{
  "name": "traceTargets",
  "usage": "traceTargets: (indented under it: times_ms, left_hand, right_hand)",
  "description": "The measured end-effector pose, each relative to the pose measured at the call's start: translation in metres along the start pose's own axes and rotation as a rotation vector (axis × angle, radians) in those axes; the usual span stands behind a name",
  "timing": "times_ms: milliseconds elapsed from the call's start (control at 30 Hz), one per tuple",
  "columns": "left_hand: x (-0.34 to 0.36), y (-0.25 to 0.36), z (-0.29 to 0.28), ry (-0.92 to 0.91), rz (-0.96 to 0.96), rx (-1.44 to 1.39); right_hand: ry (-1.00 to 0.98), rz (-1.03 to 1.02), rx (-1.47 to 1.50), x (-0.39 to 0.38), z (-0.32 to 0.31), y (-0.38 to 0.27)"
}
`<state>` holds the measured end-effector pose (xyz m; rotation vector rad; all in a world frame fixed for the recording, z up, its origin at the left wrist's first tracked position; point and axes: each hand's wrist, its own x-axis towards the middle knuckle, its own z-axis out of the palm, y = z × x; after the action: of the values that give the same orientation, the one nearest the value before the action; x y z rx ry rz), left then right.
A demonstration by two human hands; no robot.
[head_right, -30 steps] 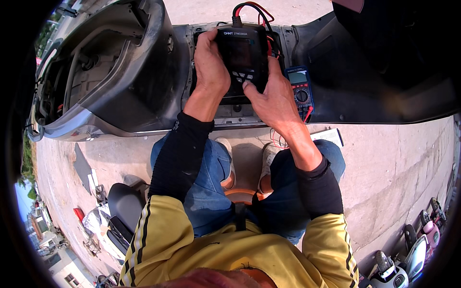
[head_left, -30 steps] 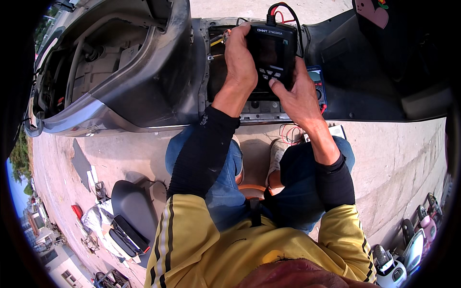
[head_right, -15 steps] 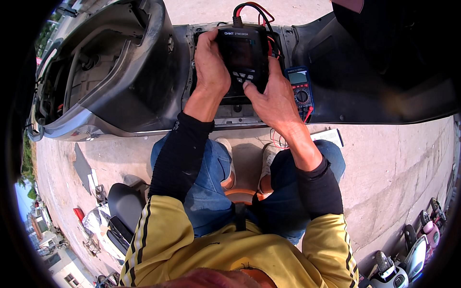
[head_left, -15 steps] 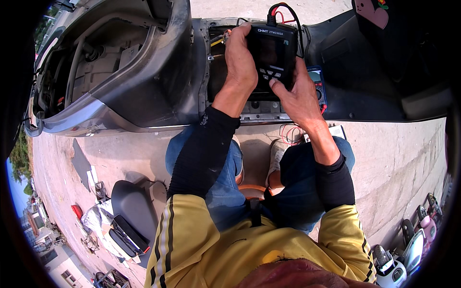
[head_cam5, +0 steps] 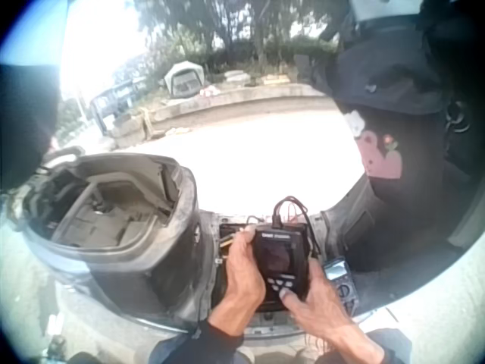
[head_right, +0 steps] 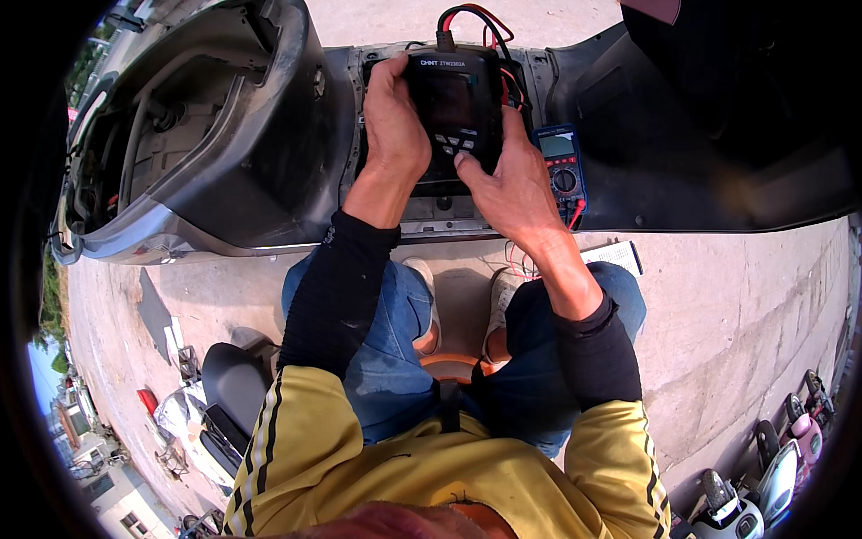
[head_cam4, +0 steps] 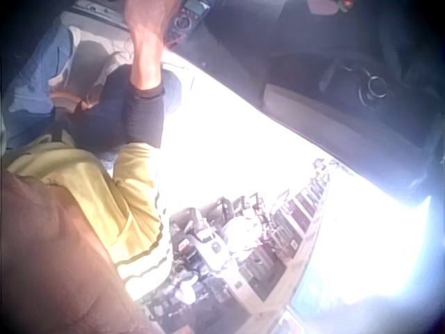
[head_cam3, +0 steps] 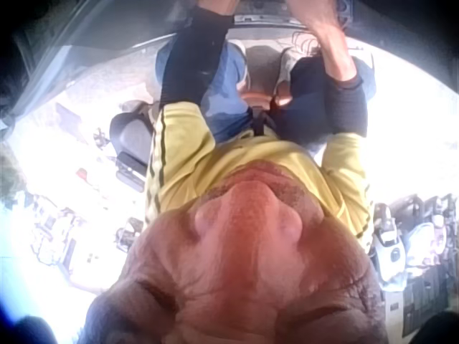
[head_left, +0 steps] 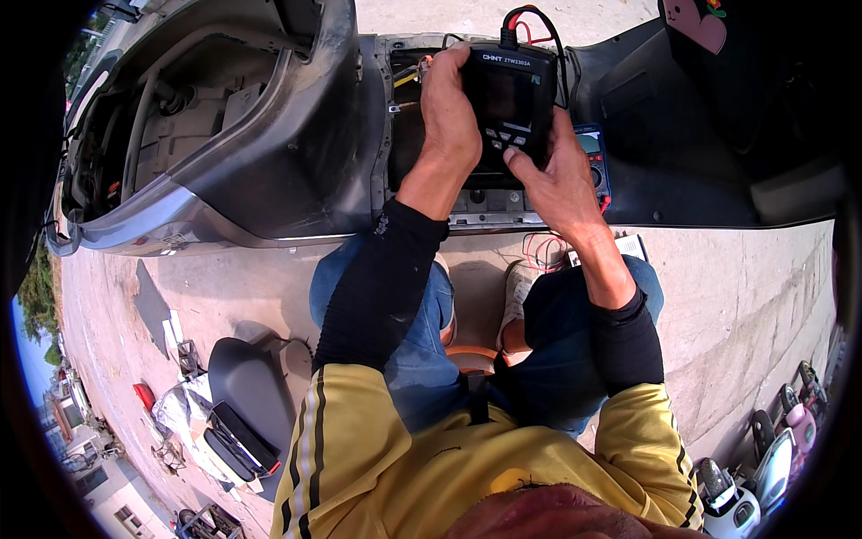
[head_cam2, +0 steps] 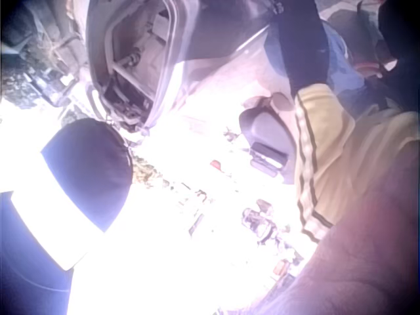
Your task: The person uses a handheld battery tester to check the voltage of a scooter's battery. They connect the tester's probes to the battery terminals, operate the device's buttons, and observe the readings on the screen.
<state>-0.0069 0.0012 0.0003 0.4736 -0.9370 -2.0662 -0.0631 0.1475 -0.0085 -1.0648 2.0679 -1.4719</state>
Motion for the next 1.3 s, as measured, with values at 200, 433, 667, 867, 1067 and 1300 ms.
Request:
traceTargets:
  times_ms: [200,433,667,867,1067,1300]
  left_hand:
    - [0.000,0.002,0.007,0.051,0.006,-0.012]
    - [-0.001,0.002,0.001,-0.027,0.005,-0.006]
    - [0.000,0.000,0.000,-0.023,0.012,-0.007]
    - [0.002,-0.001,0.000,0.015,0.011,-0.014]
    - [0.000,0.006,0.003,-0.031,-0.078,-0.059]
    - [0.002,0.009,0.001,-0.166,-0.156,0.038]
  right_hand:
    - [-0.038,0.051,0.032,0.000,-0.001,-0.005]
    - [-0.037,0.057,0.037,-0.001,-0.001,-0.005]
    - [-0.039,0.073,0.017,-0.001,-0.001,-0.006]
    - [-0.032,0.046,0.034,0.000,0.000,-0.001]
    - [-0.098,-0.012,0.305,0.004,-0.005,0.001]
    - [-0.177,0.092,0.551,0.007,-0.011,0.000]
